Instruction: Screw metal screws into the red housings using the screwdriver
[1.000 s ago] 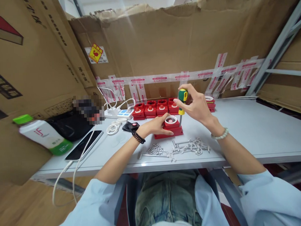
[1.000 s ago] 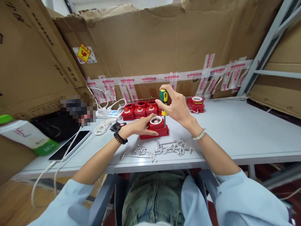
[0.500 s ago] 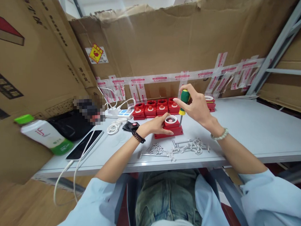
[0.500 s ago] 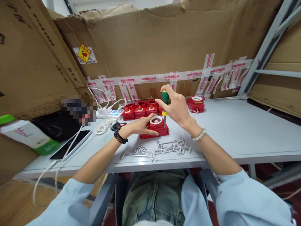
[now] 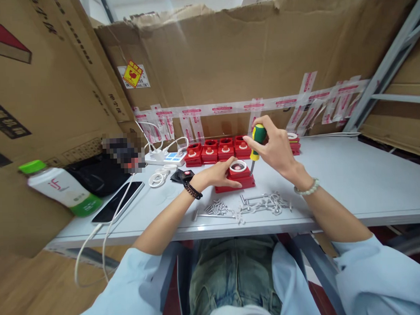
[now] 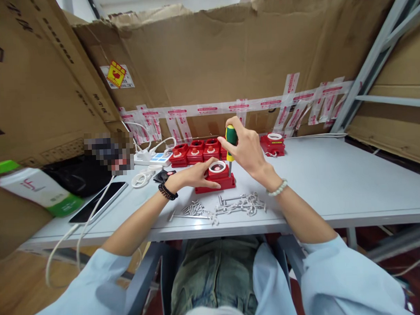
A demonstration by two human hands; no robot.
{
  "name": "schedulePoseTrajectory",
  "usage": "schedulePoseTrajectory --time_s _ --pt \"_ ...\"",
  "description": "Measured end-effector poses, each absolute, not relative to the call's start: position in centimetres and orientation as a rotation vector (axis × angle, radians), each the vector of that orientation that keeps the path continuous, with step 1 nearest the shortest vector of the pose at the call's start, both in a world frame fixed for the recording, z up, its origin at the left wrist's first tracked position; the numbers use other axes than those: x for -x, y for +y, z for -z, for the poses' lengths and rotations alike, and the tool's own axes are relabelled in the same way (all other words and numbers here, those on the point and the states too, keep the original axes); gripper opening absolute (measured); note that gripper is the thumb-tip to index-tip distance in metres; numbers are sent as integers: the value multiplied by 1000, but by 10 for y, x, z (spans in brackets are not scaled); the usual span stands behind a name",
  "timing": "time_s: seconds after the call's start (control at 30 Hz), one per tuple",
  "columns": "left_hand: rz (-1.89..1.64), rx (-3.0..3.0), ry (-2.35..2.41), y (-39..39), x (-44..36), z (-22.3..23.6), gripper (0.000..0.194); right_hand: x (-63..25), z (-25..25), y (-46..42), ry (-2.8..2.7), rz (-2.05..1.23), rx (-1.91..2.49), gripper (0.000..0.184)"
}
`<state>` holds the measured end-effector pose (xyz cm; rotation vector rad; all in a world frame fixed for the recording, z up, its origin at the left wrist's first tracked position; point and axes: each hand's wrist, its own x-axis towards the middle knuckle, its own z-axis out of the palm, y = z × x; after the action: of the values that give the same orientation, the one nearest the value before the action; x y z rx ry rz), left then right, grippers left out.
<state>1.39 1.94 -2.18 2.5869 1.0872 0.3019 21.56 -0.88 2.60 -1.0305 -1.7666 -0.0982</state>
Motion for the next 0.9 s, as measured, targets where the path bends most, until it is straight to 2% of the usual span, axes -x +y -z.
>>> schedulePoseTrajectory --time_s 0.1,0.3,0.37,0.53,0.63,0.7,0.8,0.9 --pt "-301 -2582 1085 19 -14 22 81 -216 -26 -7 -1816 92 1052 29" --pt "-308 -2586 1078 21 -14 23 82 -243 -43 -12 -2038 -637 721 40" --pt "-306 -2594 1080 21 -13 23 82 -243 -44 -14 -2029 -579 737 38" --pt "-296 -2619 1098 20 -14 22 80 -220 -35 -13 -1831 27 995 19" --pt "-295 -2619 1109 19 -15 21 81 -212 -32 -12 -1816 151 1069 19" --pt "-295 -2610 1105 18 -15 20 80 -216 -34 -12 -1888 69 1048 24" --pt "-294 -2594 1094 18 -15 20 80 -231 -39 -14 -2073 -311 864 42" --pt "-301 -2587 1086 18 -15 20 81 -240 -41 -14 -2133 -508 759 43"
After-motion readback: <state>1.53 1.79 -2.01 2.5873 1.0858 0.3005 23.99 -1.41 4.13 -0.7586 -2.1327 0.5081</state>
